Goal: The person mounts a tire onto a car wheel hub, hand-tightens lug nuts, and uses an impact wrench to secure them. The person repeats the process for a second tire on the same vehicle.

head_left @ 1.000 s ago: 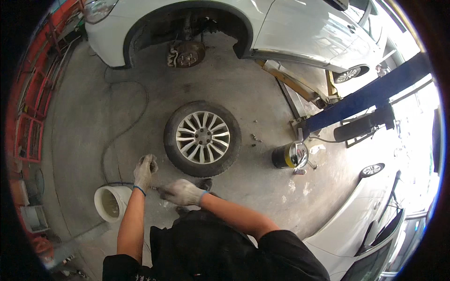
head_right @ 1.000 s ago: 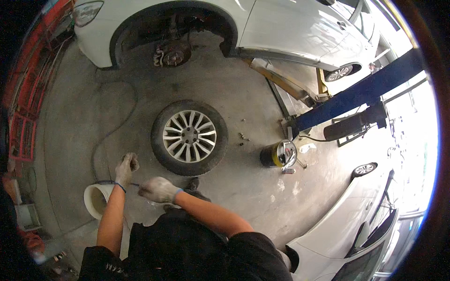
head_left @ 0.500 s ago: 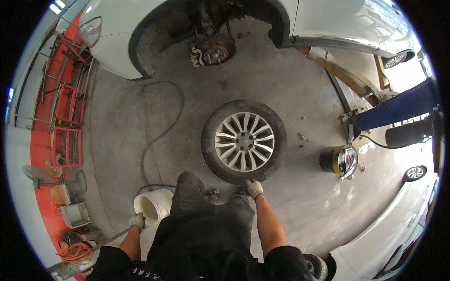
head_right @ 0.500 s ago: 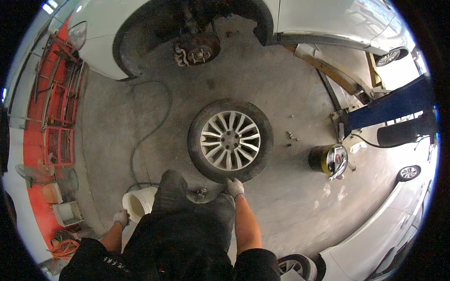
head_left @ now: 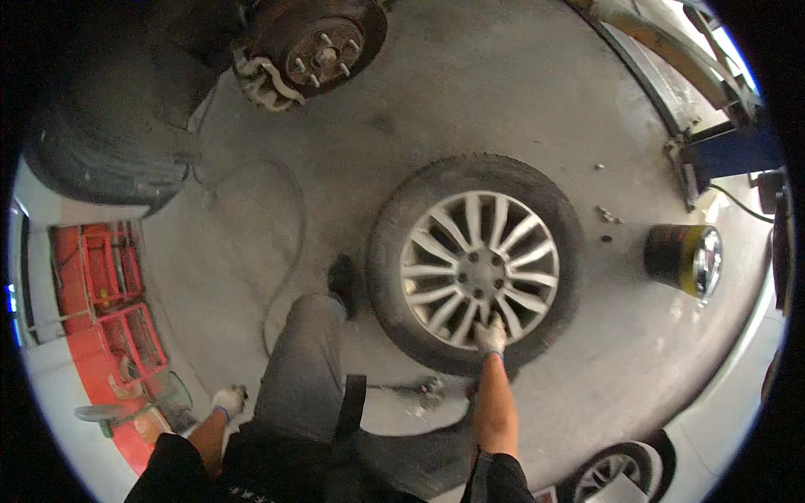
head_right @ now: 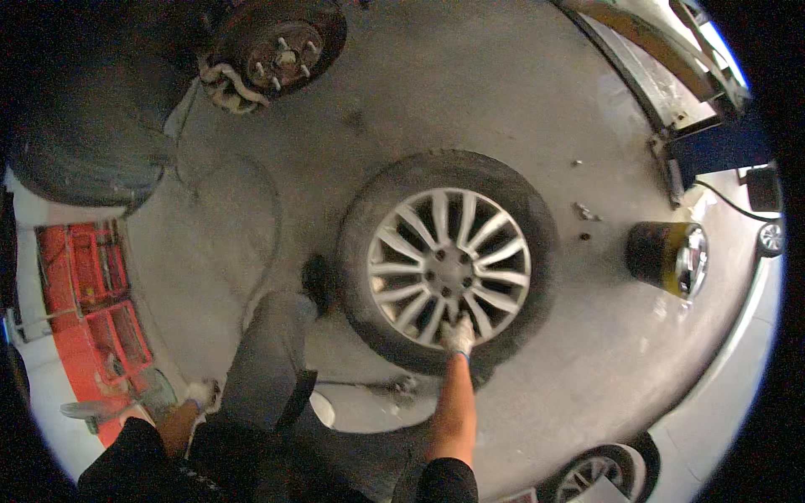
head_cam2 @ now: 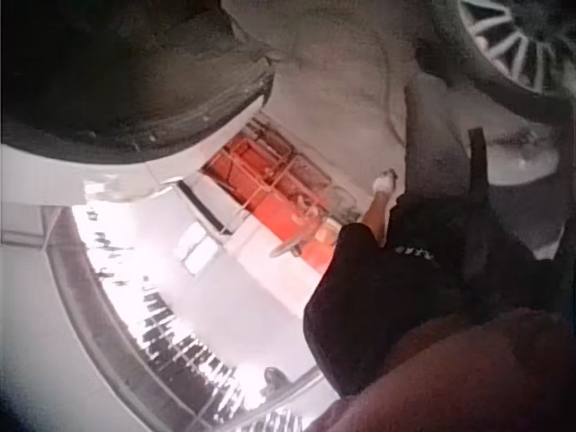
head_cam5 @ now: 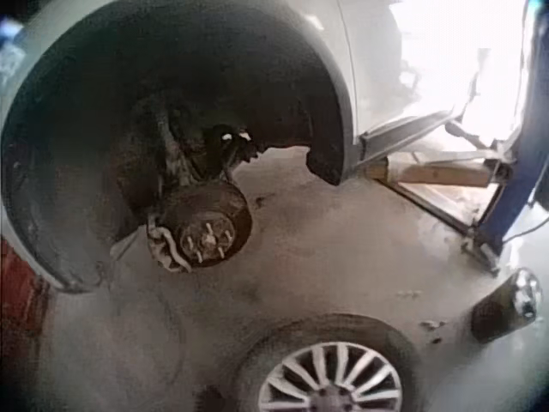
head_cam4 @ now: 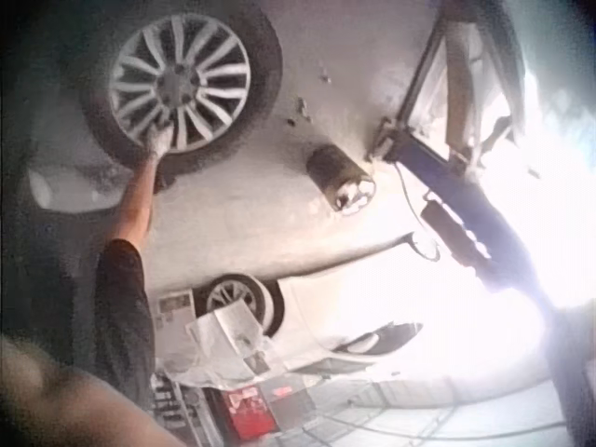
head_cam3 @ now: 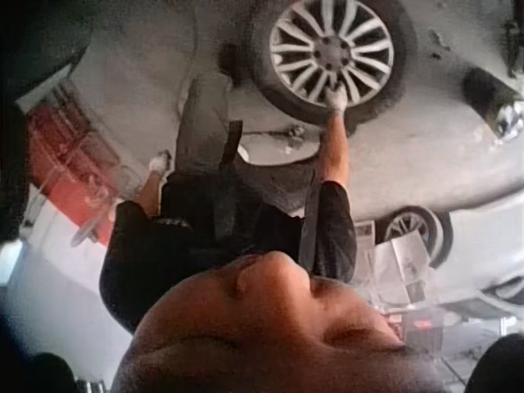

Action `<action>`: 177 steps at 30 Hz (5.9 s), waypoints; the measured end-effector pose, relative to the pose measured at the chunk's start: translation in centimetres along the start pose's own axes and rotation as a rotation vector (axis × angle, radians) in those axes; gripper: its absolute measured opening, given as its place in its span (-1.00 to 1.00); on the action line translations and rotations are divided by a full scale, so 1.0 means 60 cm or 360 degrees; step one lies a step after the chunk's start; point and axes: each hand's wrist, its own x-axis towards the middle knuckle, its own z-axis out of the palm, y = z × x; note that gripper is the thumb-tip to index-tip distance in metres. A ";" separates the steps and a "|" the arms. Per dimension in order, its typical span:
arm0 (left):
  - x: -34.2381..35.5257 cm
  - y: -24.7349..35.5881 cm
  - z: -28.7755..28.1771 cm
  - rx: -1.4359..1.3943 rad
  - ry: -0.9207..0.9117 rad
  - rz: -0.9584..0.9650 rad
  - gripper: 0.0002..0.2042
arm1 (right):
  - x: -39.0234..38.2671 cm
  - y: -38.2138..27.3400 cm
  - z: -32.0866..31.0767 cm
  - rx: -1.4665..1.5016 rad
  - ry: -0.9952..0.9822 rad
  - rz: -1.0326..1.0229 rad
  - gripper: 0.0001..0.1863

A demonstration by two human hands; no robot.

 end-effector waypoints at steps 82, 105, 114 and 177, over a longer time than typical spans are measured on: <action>-0.701 1.014 -0.329 0.1529 0.0532 0.2564 -0.27 | -0.441 -0.021 -0.417 0.0011 0.1190 -0.0452 -0.35; -0.278 0.678 -0.401 -0.0778 0.0793 0.1210 -0.08 | -0.397 -0.433 -0.167 -0.0170 0.1111 -0.0562 0.00; -0.081 0.616 -0.410 -0.1248 0.0668 0.0689 -0.16 | -0.317 -0.718 -0.191 -0.0496 0.0912 -0.1145 -0.15; -0.261 0.813 -0.325 -0.0909 -0.0477 0.0897 -0.10 | -0.094 -1.032 -0.252 -0.0724 0.0705 -0.1032 -0.37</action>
